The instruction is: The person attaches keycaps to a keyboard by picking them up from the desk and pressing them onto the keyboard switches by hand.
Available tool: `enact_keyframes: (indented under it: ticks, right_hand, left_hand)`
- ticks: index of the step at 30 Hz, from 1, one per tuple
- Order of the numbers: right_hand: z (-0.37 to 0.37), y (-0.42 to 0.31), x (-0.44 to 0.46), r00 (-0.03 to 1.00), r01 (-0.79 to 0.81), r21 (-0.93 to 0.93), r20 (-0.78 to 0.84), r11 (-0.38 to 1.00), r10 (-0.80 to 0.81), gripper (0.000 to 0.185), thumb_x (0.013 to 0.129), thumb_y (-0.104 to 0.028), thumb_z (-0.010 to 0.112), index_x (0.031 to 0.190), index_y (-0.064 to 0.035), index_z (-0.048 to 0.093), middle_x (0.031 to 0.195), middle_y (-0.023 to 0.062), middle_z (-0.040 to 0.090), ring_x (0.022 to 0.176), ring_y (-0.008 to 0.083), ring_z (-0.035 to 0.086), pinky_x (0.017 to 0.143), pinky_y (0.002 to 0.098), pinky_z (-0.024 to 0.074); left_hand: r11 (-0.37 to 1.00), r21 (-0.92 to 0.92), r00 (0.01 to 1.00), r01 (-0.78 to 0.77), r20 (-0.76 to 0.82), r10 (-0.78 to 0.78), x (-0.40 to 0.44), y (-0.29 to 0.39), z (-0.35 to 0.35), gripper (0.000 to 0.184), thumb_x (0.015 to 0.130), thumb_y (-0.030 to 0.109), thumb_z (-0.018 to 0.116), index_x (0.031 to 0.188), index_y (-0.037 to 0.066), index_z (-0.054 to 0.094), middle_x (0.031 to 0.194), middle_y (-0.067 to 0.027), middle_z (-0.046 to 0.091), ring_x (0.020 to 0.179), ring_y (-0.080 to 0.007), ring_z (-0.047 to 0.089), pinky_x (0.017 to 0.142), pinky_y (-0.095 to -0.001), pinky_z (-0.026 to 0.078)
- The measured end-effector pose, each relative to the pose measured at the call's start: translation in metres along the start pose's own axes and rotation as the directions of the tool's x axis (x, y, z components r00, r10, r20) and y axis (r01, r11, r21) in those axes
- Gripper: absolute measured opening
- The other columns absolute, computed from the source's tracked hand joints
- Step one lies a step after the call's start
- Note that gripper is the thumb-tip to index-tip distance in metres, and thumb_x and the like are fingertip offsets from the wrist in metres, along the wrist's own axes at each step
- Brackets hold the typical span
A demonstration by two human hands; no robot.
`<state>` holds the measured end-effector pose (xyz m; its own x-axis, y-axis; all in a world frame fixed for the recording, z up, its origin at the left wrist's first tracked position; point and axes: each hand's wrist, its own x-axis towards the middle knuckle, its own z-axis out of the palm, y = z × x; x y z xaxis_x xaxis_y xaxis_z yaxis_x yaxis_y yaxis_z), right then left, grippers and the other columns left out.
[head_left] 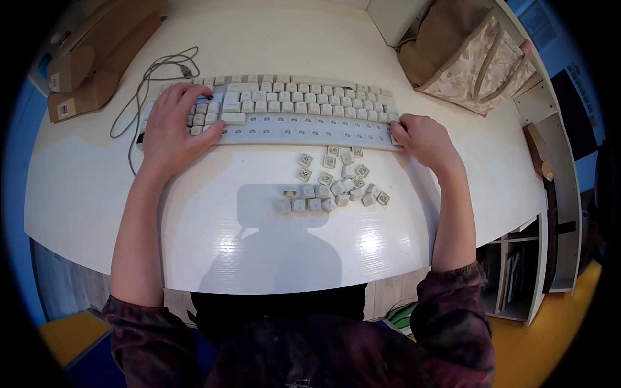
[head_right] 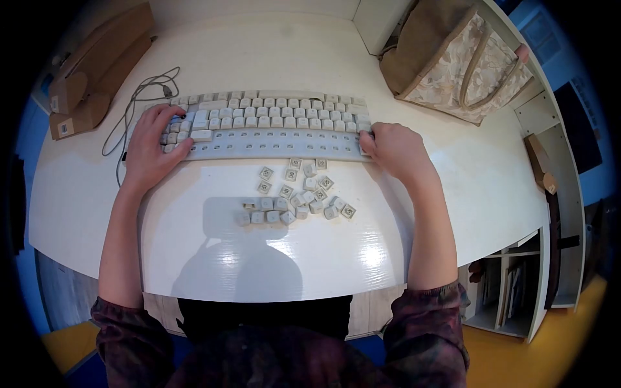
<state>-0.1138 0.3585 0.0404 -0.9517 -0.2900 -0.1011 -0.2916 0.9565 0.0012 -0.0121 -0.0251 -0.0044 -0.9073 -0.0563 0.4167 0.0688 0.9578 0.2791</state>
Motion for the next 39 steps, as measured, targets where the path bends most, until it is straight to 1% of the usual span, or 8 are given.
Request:
enact_keyframes:
  ticks: [6,15,19,21,24,30,33,39]
  right_hand:
    - [0.015,0.007,-0.003,0.971,0.151,-0.100,-0.171,0.983,-0.167,0.040,0.099,-0.033,0.047,0.080,-0.0038,0.066,0.078,0.0158,0.070,0.077,0.0348,0.068,0.073,0.0458,0.0531]
    - [0.035,0.010,0.005,0.921,0.159,-0.130,-0.338,0.979,-0.195,0.033,0.100,-0.032,0.050,0.085,-0.0044,0.062,0.071,0.0145,0.068,0.069,0.0341,0.068,0.065,0.0449,0.0537]
    - [0.032,0.009,0.011,0.954,0.087,0.150,-0.299,0.985,-0.039,0.037,0.100,-0.036,0.051,0.086,-0.0036,0.061,0.075,0.0153,0.069,0.073,0.0338,0.067,0.068,0.0437,0.0518]
    - [0.030,0.014,0.012,0.974,0.046,0.389,-0.223,0.920,0.046,0.038,0.100,-0.038,0.053,0.086,-0.0031,0.061,0.078,0.0160,0.069,0.076,0.0327,0.066,0.070,0.0423,0.0508]
    - [0.033,0.019,0.014,0.982,0.005,0.529,-0.164,0.848,0.097,0.040,0.097,-0.041,0.058,0.089,-0.0024,0.062,0.083,0.0154,0.069,0.080,0.0297,0.066,0.073,0.0401,0.0496]
    - [0.036,0.022,0.018,0.982,-0.017,0.544,-0.150,0.839,0.117,0.039,0.093,-0.040,0.063,0.092,-0.0008,0.065,0.082,0.0112,0.068,0.076,0.0246,0.064,0.071,0.0363,0.0498]
    - [0.035,0.022,0.020,0.986,-0.061,0.702,-0.068,0.710,0.153,0.034,0.091,-0.034,0.067,0.090,-0.0004,0.064,0.079,0.0077,0.066,0.072,0.0177,0.060,0.068,0.0312,0.0485]
    - [0.032,0.018,0.019,0.984,-0.084,0.792,-0.027,0.604,0.173,0.029,0.088,-0.028,0.072,0.088,-0.0005,0.064,0.077,0.0031,0.062,0.070,0.0108,0.054,0.064,0.0271,0.0460]
  left_hand:
    - [1.000,-0.003,1.000,-0.004,-0.001,0.004,0.000,0.001,-0.001,0.051,0.075,0.029,0.074,0.122,0.013,0.061,0.129,-0.0110,0.057,0.122,-0.0311,0.054,0.102,-0.0418,0.044]
    - [1.000,-0.012,1.000,0.027,-0.006,-0.027,0.000,0.002,0.001,0.049,0.077,0.028,0.073,0.122,0.013,0.061,0.128,-0.0108,0.057,0.121,-0.0309,0.055,0.101,-0.0411,0.045]
    - [1.000,-0.001,1.000,0.017,-0.011,-0.017,0.001,0.002,0.001,0.048,0.077,0.028,0.072,0.122,0.013,0.061,0.127,-0.0105,0.058,0.121,-0.0308,0.055,0.100,-0.0409,0.045]
    - [1.000,0.010,1.000,0.015,-0.016,-0.015,0.002,0.001,0.001,0.048,0.078,0.028,0.072,0.122,0.013,0.061,0.126,-0.0105,0.058,0.120,-0.0309,0.055,0.100,-0.0409,0.045]
    - [1.000,0.020,1.000,0.018,-0.022,-0.017,0.000,-0.002,0.003,0.048,0.078,0.029,0.073,0.122,0.013,0.061,0.126,-0.0107,0.058,0.120,-0.0311,0.055,0.100,-0.0410,0.045]
    - [0.999,0.017,0.999,0.029,-0.020,-0.028,0.000,-0.001,0.002,0.048,0.078,0.029,0.073,0.123,0.013,0.061,0.127,-0.0111,0.058,0.121,-0.0314,0.054,0.101,-0.0412,0.045]
    - [1.000,0.021,1.000,0.021,-0.021,-0.020,0.000,0.000,0.002,0.048,0.079,0.030,0.073,0.123,0.014,0.061,0.127,-0.0111,0.058,0.121,-0.0314,0.054,0.101,-0.0412,0.044]
    - [0.999,0.027,1.000,0.026,-0.011,-0.025,0.001,0.001,0.001,0.048,0.079,0.030,0.073,0.123,0.014,0.060,0.128,-0.0109,0.058,0.122,-0.0311,0.054,0.102,-0.0415,0.044]
